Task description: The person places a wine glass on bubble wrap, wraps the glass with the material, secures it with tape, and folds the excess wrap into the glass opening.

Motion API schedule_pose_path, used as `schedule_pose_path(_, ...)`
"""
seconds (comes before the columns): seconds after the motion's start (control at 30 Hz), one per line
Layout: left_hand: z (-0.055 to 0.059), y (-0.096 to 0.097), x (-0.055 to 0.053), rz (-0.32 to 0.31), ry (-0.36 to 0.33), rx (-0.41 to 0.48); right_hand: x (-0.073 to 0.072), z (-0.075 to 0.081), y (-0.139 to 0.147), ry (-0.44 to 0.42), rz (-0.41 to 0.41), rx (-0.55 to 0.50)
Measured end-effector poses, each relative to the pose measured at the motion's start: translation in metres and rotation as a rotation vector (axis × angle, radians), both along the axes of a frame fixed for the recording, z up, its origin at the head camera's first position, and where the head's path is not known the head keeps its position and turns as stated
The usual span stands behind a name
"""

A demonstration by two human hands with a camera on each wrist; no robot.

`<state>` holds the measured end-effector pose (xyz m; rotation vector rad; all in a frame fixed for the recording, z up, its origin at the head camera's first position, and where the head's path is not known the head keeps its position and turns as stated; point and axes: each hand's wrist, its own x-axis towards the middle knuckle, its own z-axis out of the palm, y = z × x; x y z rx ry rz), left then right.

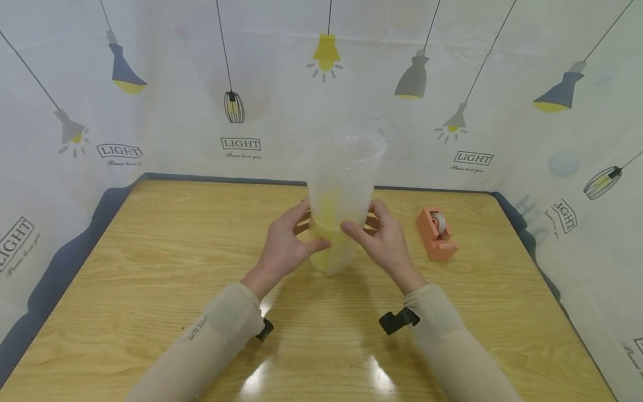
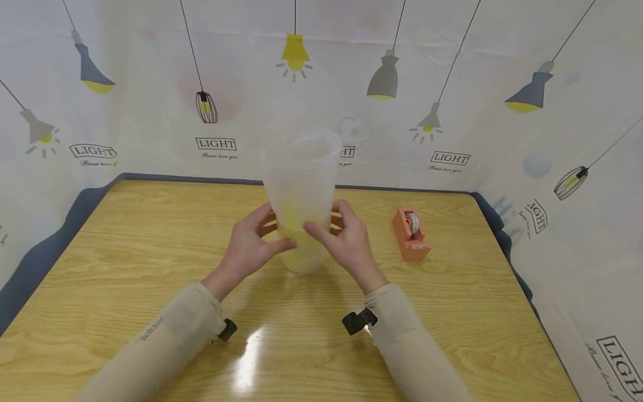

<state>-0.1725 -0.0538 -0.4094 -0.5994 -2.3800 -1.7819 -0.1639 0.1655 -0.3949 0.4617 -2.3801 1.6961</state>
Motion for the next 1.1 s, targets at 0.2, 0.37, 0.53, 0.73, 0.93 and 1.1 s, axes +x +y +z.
schedule_pose_path(0.2, 0.000, -0.001, 0.001, -0.019, 0.054, -0.026, 0.001, 0.003, -0.005, -0.014, -0.046, -0.014)
schedule_pose_path(0.37, 0.004, -0.005, 0.002, -0.049, 0.074, -0.048, 0.001, 0.004, -0.006, -0.026, -0.050, -0.024)
schedule_pose_path(0.53, 0.011, -0.011, 0.005, -0.003, 0.199, -0.080, 0.001, 0.004, -0.007, -0.032, -0.040, -0.044)
schedule_pose_path(0.73, 0.017, -0.014, 0.008, 0.050, 0.393, -0.003, 0.003, 0.006, -0.010, -0.042, -0.045, -0.059)
schedule_pose_path(0.93, 0.017, -0.016, 0.008, 0.038, 0.500, 0.027, 0.004, 0.007, -0.012, -0.042, -0.069, -0.041)
schedule_pose_path(1.1, 0.017, -0.016, 0.009, 0.043, 0.555, 0.031, 0.004, 0.008, -0.014, -0.040, -0.095, -0.021)
